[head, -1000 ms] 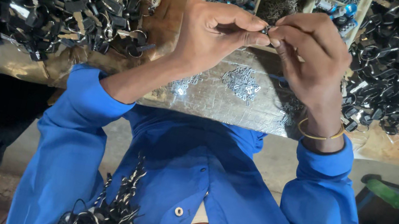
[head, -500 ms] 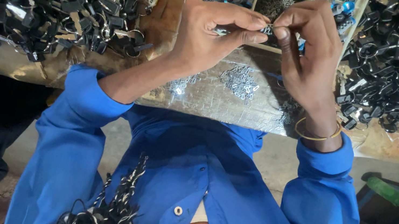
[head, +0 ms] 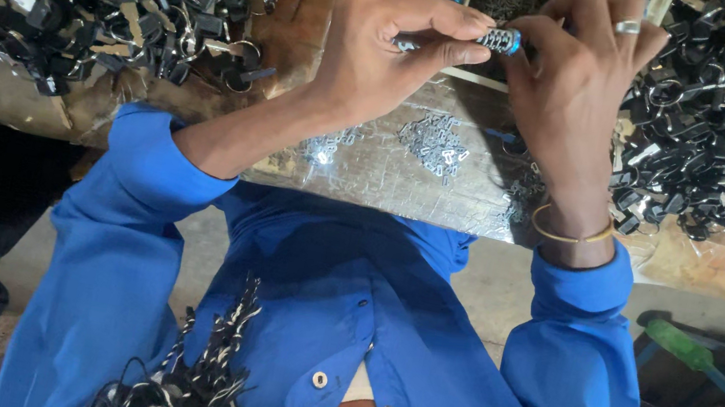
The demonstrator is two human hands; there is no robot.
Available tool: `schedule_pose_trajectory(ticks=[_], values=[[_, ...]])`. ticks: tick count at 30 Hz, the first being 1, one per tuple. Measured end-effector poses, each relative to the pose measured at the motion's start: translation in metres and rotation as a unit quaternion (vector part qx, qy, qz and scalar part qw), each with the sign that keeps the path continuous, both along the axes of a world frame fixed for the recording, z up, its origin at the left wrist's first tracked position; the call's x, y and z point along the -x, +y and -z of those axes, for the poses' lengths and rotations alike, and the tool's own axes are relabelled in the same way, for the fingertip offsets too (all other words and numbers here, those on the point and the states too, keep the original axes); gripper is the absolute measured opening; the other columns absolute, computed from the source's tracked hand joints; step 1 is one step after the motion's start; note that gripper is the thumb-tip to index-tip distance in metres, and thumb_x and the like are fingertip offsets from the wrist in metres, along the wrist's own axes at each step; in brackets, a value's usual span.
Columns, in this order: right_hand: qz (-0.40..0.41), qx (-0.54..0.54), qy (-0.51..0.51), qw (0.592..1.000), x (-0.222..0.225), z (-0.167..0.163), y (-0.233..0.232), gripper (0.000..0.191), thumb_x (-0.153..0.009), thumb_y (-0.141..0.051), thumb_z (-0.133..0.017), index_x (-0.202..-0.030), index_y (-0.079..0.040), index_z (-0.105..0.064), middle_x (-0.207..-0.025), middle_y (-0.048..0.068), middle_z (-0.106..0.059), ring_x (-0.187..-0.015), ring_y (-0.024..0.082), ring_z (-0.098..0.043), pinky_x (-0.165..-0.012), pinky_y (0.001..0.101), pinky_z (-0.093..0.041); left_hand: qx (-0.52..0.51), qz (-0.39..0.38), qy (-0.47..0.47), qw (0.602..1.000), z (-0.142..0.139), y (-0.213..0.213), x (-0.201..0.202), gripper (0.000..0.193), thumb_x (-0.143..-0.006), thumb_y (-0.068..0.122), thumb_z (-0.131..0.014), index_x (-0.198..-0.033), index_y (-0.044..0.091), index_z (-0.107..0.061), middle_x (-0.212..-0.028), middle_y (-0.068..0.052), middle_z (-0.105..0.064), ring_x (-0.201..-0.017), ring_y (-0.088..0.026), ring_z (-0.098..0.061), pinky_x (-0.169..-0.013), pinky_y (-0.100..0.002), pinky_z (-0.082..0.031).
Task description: The person assembles padlock cylinders at a workbench. They pick small metal parts, including springs and pins, from a compartment tray, insert them into a lock body held in their hands, and place finished lock bodies into the tray compartments, repeating the assembly cycle.
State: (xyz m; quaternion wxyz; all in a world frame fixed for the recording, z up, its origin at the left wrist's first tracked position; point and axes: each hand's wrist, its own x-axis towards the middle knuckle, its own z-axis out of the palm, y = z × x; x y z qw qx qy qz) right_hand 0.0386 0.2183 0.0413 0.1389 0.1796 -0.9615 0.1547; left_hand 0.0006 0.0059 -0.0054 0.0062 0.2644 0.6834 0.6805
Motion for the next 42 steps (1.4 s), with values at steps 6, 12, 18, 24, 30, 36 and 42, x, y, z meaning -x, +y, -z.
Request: schedule_pose_trajectory(ticks=[6, 12, 18, 24, 30, 36, 42], values=[[0.002, 0.052, -0.021, 0.998, -0.004, 0.000, 0.012, 0.014, -0.091, -0.001, -0.079, -0.102, -0.010, -0.076, -0.111, 0.003, -0.059, -0.113, 0.026, -0.050, -0.097, 0.0433, -0.030, -0.011, 0.004, -0.010, 1.000, 0.000, 0.001, 0.001, 0.012, -0.095, -0.001, -0.083, -0.105, -0.002, -0.076, -0.109, -0.013, -0.078, -0.102, -0.020, -0.079, -0.089, -0.029, -0.068], [0.002, 0.254, 0.005, 0.967, -0.002, -0.004, 0.010, 0.017, -0.095, -0.001, -0.091, -0.107, -0.002, -0.078, -0.106, 0.009, -0.056, -0.106, 0.024, -0.054, -0.093, 0.0388, -0.042, -0.011, 0.007, -0.009, 1.000, 0.001, 0.001, 0.000, 0.013, -0.095, -0.002, -0.083, -0.106, -0.002, -0.077, -0.109, -0.013, -0.078, -0.103, -0.020, -0.079, -0.090, -0.030, -0.068], [-0.018, 0.509, -0.179, 0.842, -0.002, 0.007, 0.005, 0.012, -0.099, 0.005, -0.075, -0.107, 0.004, -0.067, -0.111, 0.006, -0.063, -0.103, 0.014, -0.059, -0.085, 0.0254, -0.046, -0.016, 0.018, -0.002, 1.000, 0.002, 0.000, 0.001, 0.013, -0.095, -0.003, -0.083, -0.106, -0.002, -0.077, -0.110, -0.013, -0.078, -0.104, -0.021, -0.079, -0.092, -0.030, -0.068], [-0.010, 0.559, -0.258, 0.788, -0.004, 0.012, 0.006, 0.009, -0.108, 0.006, -0.071, -0.116, 0.003, -0.071, -0.118, 0.005, -0.063, -0.088, 0.008, -0.058, -0.073, 0.0195, -0.045, -0.028, 0.023, -0.016, 0.999, 0.003, 0.000, 0.001, 0.012, -0.096, -0.005, -0.082, -0.106, -0.004, -0.076, -0.110, -0.014, -0.078, -0.104, -0.021, -0.079, -0.091, -0.030, -0.069], [-0.053, 0.422, -0.195, 0.884, -0.004, 0.007, 0.005, 0.009, -0.109, 0.010, -0.074, -0.117, 0.006, -0.072, -0.118, 0.008, -0.061, -0.102, 0.013, -0.059, -0.086, 0.0247, -0.048, -0.019, 0.013, -0.004, 1.000, 0.004, 0.000, 0.000, 0.013, -0.094, -0.004, -0.084, -0.105, -0.004, -0.077, -0.108, -0.014, -0.078, -0.101, -0.021, -0.079, -0.089, -0.030, -0.068], [-0.078, 0.344, -0.179, 0.919, -0.003, -0.005, 0.010, 0.017, -0.107, 0.011, -0.074, -0.122, 0.003, -0.075, -0.119, 0.010, -0.063, -0.102, 0.015, -0.060, -0.083, 0.0260, -0.048, -0.008, 0.003, 0.012, 1.000, 0.006, 0.001, 0.000, 0.013, -0.094, -0.002, -0.085, -0.104, -0.003, -0.077, -0.108, -0.014, -0.078, -0.100, -0.020, -0.080, -0.087, -0.029, -0.068], [0.025, 0.212, -0.076, 0.974, -0.001, 0.000, 0.004, 0.019, -0.095, 0.007, -0.076, -0.111, -0.002, -0.077, -0.105, 0.006, -0.062, -0.098, 0.021, -0.058, -0.084, 0.0337, -0.044, -0.012, 0.006, 0.025, 1.000, 0.006, 0.000, 0.001, 0.012, -0.096, -0.003, -0.084, -0.105, -0.003, -0.077, -0.109, -0.014, -0.078, -0.103, -0.021, -0.080, -0.090, -0.030, -0.068]])
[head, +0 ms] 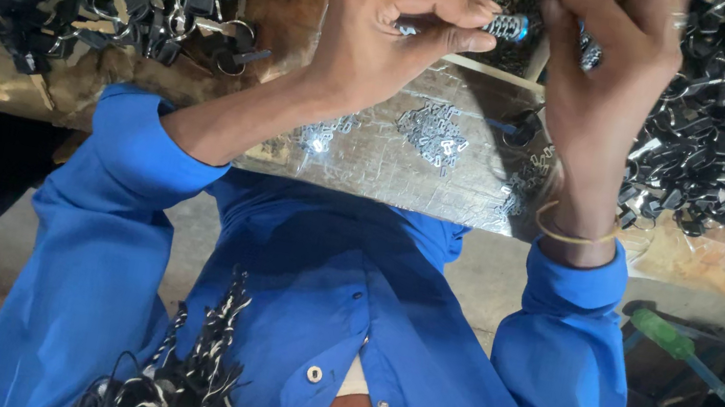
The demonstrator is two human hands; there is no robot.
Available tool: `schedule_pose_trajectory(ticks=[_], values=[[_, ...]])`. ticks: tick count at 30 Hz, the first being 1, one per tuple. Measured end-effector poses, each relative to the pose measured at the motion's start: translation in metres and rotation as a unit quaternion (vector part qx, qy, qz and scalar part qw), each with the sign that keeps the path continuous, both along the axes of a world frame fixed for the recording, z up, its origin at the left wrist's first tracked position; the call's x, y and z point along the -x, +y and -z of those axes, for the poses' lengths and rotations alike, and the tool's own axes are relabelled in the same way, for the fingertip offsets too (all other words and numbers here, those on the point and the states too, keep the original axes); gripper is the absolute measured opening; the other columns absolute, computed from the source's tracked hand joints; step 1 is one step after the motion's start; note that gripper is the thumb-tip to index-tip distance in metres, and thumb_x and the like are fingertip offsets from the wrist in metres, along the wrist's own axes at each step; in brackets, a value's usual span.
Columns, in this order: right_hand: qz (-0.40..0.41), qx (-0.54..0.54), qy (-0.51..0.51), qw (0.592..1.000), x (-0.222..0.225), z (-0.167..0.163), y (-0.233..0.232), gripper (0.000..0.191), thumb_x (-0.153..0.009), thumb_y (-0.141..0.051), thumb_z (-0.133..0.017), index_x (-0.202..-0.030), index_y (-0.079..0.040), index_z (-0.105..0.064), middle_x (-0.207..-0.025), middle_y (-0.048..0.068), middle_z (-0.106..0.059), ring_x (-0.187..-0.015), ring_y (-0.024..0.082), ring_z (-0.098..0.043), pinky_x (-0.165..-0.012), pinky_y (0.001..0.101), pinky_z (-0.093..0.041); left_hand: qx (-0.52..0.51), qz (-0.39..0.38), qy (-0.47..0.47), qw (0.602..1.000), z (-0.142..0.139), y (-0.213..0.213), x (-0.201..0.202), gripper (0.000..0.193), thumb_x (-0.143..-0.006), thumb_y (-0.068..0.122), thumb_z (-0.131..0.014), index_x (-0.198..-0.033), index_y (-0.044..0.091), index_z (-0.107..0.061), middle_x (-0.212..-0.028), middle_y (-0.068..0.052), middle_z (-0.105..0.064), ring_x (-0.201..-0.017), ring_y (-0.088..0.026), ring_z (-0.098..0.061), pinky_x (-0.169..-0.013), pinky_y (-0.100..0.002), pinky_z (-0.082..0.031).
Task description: The person assembles padlock cylinders at a workbench. They pick small metal parts, including springs and pins, from a compartment tray, insert them into a lock body held in their hands, and place finished lock bodies into the tray compartments, repeating the assembly cycle.
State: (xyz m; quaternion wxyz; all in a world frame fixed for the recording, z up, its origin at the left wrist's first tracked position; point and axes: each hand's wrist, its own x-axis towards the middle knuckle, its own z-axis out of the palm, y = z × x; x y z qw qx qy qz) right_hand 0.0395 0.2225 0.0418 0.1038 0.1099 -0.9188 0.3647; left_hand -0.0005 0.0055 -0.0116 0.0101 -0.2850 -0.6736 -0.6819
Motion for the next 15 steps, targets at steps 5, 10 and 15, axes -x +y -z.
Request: schedule_pose_trajectory(ticks=[5, 10, 15], values=[[-0.015, -0.223, 0.079, 0.972, 0.001, 0.006, -0.001, 0.018, -0.082, -0.001, -0.079, -0.096, -0.011, -0.076, -0.106, 0.004, -0.061, -0.107, 0.029, -0.054, -0.088, 0.0433, -0.032, -0.024, 0.009, -0.034, 0.999, -0.001, 0.001, -0.001, 0.012, -0.097, -0.003, -0.083, -0.106, -0.003, -0.076, -0.110, -0.014, -0.078, -0.105, -0.021, -0.079, -0.093, -0.030, -0.069], [-0.011, -0.133, 0.065, 0.989, 0.000, 0.005, 0.009, 0.016, -0.090, -0.001, -0.079, -0.104, -0.008, -0.075, -0.107, 0.005, -0.061, -0.109, 0.028, -0.053, -0.094, 0.0442, -0.032, -0.009, -0.002, -0.010, 1.000, -0.001, 0.000, 0.000, 0.012, -0.096, -0.003, -0.084, -0.106, -0.002, -0.077, -0.109, -0.013, -0.079, -0.104, -0.021, -0.079, -0.091, -0.030, -0.068], [-0.012, -0.067, 0.057, 0.996, 0.001, 0.002, 0.010, 0.011, -0.096, -0.001, -0.080, -0.103, -0.005, -0.073, -0.107, 0.006, -0.064, -0.109, 0.027, -0.055, -0.095, 0.0412, -0.037, -0.007, 0.001, -0.023, 1.000, -0.001, 0.001, 0.000, 0.013, -0.096, -0.003, -0.084, -0.106, -0.003, -0.077, -0.108, -0.013, -0.079, -0.103, -0.021, -0.079, -0.090, -0.029, -0.068]])
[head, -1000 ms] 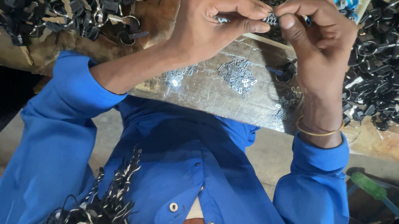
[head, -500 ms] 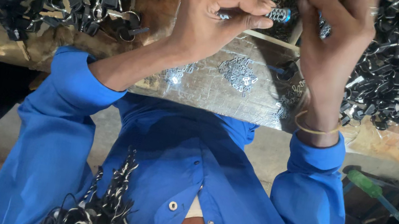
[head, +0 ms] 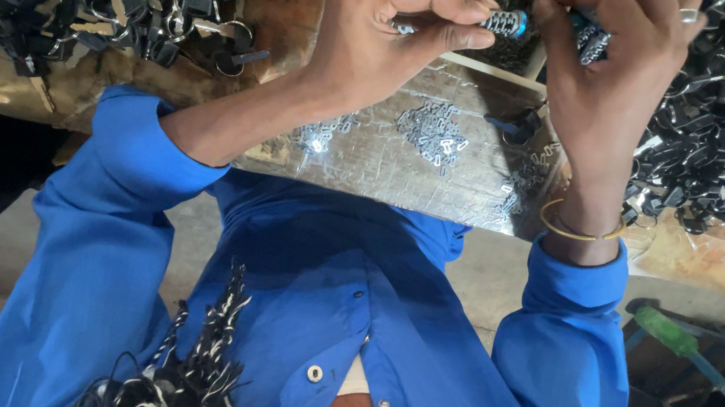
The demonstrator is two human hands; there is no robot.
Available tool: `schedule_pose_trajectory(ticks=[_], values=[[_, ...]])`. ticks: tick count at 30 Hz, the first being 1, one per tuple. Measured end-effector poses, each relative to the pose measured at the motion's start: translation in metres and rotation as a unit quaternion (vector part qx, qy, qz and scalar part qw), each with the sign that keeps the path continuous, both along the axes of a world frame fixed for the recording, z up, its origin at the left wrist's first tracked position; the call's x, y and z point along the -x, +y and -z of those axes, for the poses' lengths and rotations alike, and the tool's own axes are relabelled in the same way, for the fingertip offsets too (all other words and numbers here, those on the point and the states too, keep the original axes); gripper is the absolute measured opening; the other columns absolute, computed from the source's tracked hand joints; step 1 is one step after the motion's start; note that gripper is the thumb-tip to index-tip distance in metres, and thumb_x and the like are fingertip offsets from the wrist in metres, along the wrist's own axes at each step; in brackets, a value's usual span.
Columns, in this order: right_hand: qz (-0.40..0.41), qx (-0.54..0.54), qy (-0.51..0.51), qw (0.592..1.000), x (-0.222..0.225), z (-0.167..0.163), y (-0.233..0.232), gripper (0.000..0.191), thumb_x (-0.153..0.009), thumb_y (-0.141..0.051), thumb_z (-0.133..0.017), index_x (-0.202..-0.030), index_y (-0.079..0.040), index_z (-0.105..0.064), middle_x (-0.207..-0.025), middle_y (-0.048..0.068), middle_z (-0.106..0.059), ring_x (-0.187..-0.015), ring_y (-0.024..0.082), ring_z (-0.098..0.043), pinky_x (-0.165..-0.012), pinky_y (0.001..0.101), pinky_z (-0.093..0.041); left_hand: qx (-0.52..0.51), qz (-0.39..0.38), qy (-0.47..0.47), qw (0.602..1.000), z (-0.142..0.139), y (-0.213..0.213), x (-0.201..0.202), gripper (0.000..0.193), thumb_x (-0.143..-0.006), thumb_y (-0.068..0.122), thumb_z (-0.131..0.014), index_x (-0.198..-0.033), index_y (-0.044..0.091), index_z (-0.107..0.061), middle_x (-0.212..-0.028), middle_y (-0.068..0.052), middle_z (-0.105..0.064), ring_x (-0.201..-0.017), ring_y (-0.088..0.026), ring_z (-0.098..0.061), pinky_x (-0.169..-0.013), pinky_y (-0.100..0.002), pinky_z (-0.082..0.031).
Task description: The person assembles padlock cylinders at a workbench. They pick small metal parts, including springs and pins, from a compartment tray, insert them into a lock body held in their hands, and place finished lock bodies into the tray compartments, repeating the assembly cycle.
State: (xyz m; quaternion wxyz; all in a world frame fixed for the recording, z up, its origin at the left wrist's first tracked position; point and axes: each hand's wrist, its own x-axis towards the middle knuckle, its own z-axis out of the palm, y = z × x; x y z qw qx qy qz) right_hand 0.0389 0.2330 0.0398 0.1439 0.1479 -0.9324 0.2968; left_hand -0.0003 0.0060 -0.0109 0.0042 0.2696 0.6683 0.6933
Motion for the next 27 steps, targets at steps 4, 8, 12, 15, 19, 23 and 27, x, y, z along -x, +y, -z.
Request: schedule_pose_trajectory(ticks=[4, 8, 12, 15, 19, 23, 27], values=[[-0.004, 0.189, -0.104, 0.976, 0.000, 0.000, -0.006, 0.011, -0.108, -0.003, -0.080, -0.108, 0.001, -0.069, -0.108, 0.004, -0.067, -0.098, 0.017, -0.057, -0.087, 0.0299, -0.043, 0.001, 0.003, -0.007, 1.000, 0.001, 0.000, -0.001, 0.012, -0.096, -0.002, -0.084, -0.106, -0.003, -0.077, -0.109, -0.014, -0.078, -0.103, -0.021, -0.080, -0.090, -0.029, -0.068], [-0.029, 0.304, -0.183, 0.934, -0.001, 0.002, -0.011, 0.007, -0.106, 0.000, -0.071, -0.109, 0.003, -0.067, -0.109, 0.003, -0.064, -0.094, 0.009, -0.053, -0.078, 0.0226, -0.041, 0.004, 0.001, 0.025, 1.000, 0.003, 0.000, 0.001, 0.012, -0.098, -0.002, -0.083, -0.108, -0.002, -0.077, -0.109, -0.013, -0.078, -0.103, -0.021, -0.080, -0.090, -0.029, -0.069], [-0.059, 0.315, -0.166, 0.933, -0.001, 0.004, -0.013, 0.007, -0.113, 0.000, -0.070, -0.117, 0.004, -0.066, -0.117, 0.004, -0.062, -0.096, 0.009, -0.055, -0.082, 0.0225, -0.044, 0.015, -0.003, 0.032, 0.999, 0.005, 0.000, 0.001, 0.012, -0.096, 0.000, -0.085, -0.106, -0.001, -0.078, -0.108, -0.013, -0.079, -0.101, -0.020, -0.080, -0.088, -0.029, -0.069], [-0.040, 0.267, -0.147, 0.952, -0.002, 0.003, -0.015, 0.007, -0.110, 0.001, -0.072, -0.114, 0.004, -0.067, -0.114, 0.005, -0.064, -0.090, 0.010, -0.053, -0.079, 0.0238, -0.043, 0.007, -0.004, 0.021, 1.000, 0.005, 0.000, 0.000, 0.013, -0.096, 0.000, -0.085, -0.106, -0.001, -0.078, -0.108, -0.013, -0.079, -0.101, -0.020, -0.080, -0.088, -0.029, -0.069], [-0.038, 0.174, -0.093, 0.980, -0.003, -0.004, -0.017, 0.007, -0.104, 0.005, -0.076, -0.108, 0.005, -0.070, -0.109, 0.011, -0.066, -0.093, 0.017, -0.057, -0.078, 0.0270, -0.044, 0.007, -0.001, 0.018, 1.000, 0.004, 0.000, 0.000, 0.012, -0.097, 0.000, -0.084, -0.107, -0.002, -0.077, -0.109, -0.013, -0.078, -0.102, -0.020, -0.080, -0.088, -0.028, -0.069], [-0.106, 0.123, -0.056, 0.985, -0.001, -0.016, -0.014, 0.011, -0.103, 0.009, -0.074, -0.112, 0.005, -0.072, -0.111, 0.013, -0.066, -0.101, 0.020, -0.063, -0.087, 0.0286, -0.049, 0.020, -0.019, 0.017, 0.999, 0.002, 0.000, -0.002, 0.012, -0.094, -0.001, -0.085, -0.103, -0.003, -0.077, -0.107, -0.015, -0.079, -0.099, -0.020, -0.080, -0.084, -0.028, -0.068], [-0.010, 0.114, -0.026, 0.993, 0.003, -0.023, -0.016, 0.020, -0.099, 0.012, -0.070, -0.116, 0.003, -0.074, -0.110, 0.011, -0.068, -0.098, 0.022, -0.065, -0.081, 0.0296, -0.051, 0.006, -0.009, 0.023, 1.000, 0.001, 0.000, 0.000, 0.012, -0.095, -0.002, -0.085, -0.104, -0.002, -0.077, -0.108, -0.014, -0.078, -0.103, -0.022, -0.080, -0.090, -0.030, -0.068]])
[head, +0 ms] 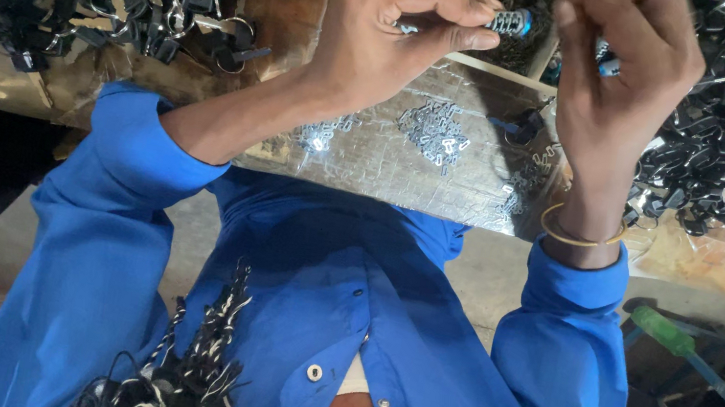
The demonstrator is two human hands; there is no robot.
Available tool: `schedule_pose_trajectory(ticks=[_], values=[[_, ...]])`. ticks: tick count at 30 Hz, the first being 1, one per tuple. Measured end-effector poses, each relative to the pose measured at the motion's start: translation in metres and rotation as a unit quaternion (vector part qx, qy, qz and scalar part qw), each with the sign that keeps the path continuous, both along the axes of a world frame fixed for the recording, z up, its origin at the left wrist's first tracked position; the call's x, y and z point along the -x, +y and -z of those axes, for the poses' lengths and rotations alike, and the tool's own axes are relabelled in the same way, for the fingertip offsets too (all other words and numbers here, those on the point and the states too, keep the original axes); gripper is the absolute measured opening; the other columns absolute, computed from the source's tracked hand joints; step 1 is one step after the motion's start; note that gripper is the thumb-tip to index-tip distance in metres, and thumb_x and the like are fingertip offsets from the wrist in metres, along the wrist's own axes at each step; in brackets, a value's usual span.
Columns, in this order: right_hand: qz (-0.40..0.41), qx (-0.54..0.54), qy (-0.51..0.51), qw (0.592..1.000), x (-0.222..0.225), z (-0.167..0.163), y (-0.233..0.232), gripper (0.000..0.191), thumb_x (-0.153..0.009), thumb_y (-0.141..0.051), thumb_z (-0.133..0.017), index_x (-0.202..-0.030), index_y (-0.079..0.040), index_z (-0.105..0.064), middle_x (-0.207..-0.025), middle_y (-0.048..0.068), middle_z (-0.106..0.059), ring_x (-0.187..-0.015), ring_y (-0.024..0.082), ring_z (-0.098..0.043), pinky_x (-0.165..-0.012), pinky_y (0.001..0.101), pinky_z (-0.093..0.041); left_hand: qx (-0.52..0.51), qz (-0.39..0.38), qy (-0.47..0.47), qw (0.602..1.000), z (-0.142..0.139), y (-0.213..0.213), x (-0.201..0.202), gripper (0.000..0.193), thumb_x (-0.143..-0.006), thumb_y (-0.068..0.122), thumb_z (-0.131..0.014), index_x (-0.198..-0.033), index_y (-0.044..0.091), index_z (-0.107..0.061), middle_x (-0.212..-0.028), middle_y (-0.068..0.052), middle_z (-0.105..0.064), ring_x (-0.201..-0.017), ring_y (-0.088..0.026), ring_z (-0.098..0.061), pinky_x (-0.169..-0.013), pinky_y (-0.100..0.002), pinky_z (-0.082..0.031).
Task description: The person assembles padlock cylinders at a workbench. They pick small metal parts, including springs and pins, from a compartment tray, insert them into a lock body held in their hands, and place finished lock bodies into the tray compartments, repeating the assembly cycle.
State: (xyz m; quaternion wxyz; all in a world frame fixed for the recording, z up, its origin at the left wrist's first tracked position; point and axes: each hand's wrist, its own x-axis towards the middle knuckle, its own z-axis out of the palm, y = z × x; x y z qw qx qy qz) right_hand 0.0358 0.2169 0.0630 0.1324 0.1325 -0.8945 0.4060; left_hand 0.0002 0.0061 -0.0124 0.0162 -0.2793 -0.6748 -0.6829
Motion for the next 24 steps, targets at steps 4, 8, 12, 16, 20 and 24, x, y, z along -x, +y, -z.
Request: schedule_pose_trajectory(ticks=[4, 8, 12, 16, 20, 24], values=[[-0.060, -0.210, 0.077, 0.973, 0.001, -0.002, 0.002, 0.017, -0.083, 0.007, -0.082, -0.100, 0.002, -0.079, -0.096, 0.011, -0.069, -0.089, 0.029, -0.065, -0.078, 0.0414, -0.048, 0.007, -0.003, 0.003, 1.000, 0.000, 0.000, 0.000, 0.013, -0.095, -0.002, -0.085, -0.105, -0.003, -0.077, -0.108, -0.015, -0.078, -0.102, -0.023, -0.080, -0.090, -0.031, -0.067], [-0.057, -0.022, -0.002, 0.998, -0.004, 0.005, 0.010, 0.014, -0.098, 0.009, -0.079, -0.111, 0.005, -0.076, -0.109, 0.014, -0.070, -0.096, 0.024, -0.067, -0.082, 0.0325, -0.051, 0.006, 0.007, -0.014, 1.000, 0.000, -0.001, -0.001, 0.012, -0.096, -0.003, -0.084, -0.106, -0.003, -0.077, -0.109, -0.014, -0.078, -0.102, -0.022, -0.080, -0.089, -0.029, -0.068], [-0.075, 0.045, -0.033, 0.996, -0.008, 0.015, 0.019, 0.015, -0.102, 0.008, -0.076, -0.116, 0.004, -0.076, -0.113, 0.015, -0.072, -0.100, 0.021, -0.070, -0.086, 0.0288, -0.053, 0.004, 0.007, 0.000, 1.000, 0.002, -0.001, 0.000, 0.012, -0.096, -0.001, -0.085, -0.106, -0.002, -0.077, -0.110, -0.014, -0.078, -0.101, -0.021, -0.080, -0.087, -0.029, -0.068], [-0.075, 0.048, -0.040, 0.995, -0.009, 0.019, 0.019, 0.016, -0.102, 0.009, -0.078, -0.117, 0.004, -0.077, -0.111, 0.016, -0.072, -0.099, 0.021, -0.069, -0.085, 0.0295, -0.053, 0.004, 0.008, 0.010, 1.000, 0.004, 0.000, 0.001, 0.012, -0.096, 0.000, -0.086, -0.106, -0.001, -0.078, -0.110, -0.013, -0.078, -0.100, -0.020, -0.080, -0.086, -0.028, -0.069], [-0.074, 0.014, -0.018, 0.997, -0.008, 0.014, 0.013, 0.017, -0.101, 0.010, -0.078, -0.116, 0.002, -0.076, -0.109, 0.014, -0.071, -0.098, 0.020, -0.070, -0.084, 0.0285, -0.054, 0.007, 0.003, 0.005, 1.000, 0.003, -0.001, 0.000, 0.012, -0.097, 0.000, -0.085, -0.106, -0.001, -0.078, -0.109, -0.013, -0.078, -0.100, -0.020, -0.080, -0.086, -0.028, -0.069], [-0.082, -0.105, 0.049, 0.990, -0.010, 0.004, 0.008, 0.020, -0.095, 0.009, -0.082, -0.113, 0.002, -0.077, -0.107, 0.013, -0.070, -0.092, 0.025, -0.067, -0.081, 0.0342, -0.051, 0.018, -0.007, 0.010, 1.000, 0.002, -0.001, -0.001, 0.012, -0.096, 0.001, -0.086, -0.105, -0.001, -0.078, -0.108, -0.013, -0.079, -0.099, -0.019, -0.080, -0.086, -0.028, -0.068]])
